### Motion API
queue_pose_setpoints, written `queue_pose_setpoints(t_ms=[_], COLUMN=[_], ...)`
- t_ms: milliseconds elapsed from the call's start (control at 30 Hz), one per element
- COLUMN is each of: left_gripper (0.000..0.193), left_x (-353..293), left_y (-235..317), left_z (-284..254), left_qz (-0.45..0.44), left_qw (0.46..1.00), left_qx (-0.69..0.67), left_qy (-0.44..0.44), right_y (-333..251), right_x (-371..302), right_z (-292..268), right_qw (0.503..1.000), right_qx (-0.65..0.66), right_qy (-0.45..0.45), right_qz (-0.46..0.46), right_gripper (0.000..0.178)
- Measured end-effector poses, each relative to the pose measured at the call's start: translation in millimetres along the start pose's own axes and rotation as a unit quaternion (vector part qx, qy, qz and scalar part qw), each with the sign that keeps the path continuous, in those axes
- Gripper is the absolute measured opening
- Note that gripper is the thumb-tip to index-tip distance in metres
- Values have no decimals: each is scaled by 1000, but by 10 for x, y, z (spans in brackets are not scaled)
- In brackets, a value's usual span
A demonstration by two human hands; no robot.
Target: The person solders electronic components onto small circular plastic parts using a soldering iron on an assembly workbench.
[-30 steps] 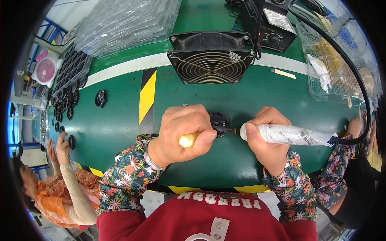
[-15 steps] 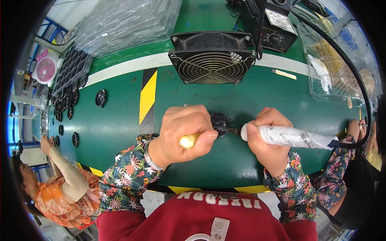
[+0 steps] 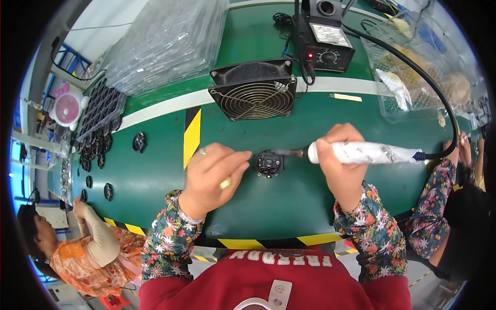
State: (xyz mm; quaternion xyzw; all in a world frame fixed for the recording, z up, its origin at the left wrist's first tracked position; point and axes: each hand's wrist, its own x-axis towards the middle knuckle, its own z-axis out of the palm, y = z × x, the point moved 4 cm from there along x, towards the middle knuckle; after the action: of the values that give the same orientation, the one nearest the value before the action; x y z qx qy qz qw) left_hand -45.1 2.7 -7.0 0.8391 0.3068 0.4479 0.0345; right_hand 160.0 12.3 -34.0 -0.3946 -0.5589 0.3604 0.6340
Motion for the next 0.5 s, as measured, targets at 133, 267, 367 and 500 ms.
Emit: queue_pose_setpoints(t_ms=[133, 267, 367, 500], left_gripper=[26, 23, 32, 45], left_x=[-181, -159, 19, 36], left_y=[18, 5, 269, 719], left_z=[293, 442, 746, 1132], left_qz=[-70, -93, -33, -3], left_qw=[977, 970, 971, 955], left_qx=[44, 52, 31, -37], left_qy=[-195, -220, -236, -294], right_y=[-81, -136, -201, -174], right_x=[31, 67, 88, 111], right_z=[-57, -8, -38, -83], right_qw=[998, 998, 995, 992], right_qx=[-42, -16, -29, 47], right_qy=[-12, -8, 27, 87], right_qz=[-43, -68, -94, -78], right_gripper=[13, 13, 12, 13])
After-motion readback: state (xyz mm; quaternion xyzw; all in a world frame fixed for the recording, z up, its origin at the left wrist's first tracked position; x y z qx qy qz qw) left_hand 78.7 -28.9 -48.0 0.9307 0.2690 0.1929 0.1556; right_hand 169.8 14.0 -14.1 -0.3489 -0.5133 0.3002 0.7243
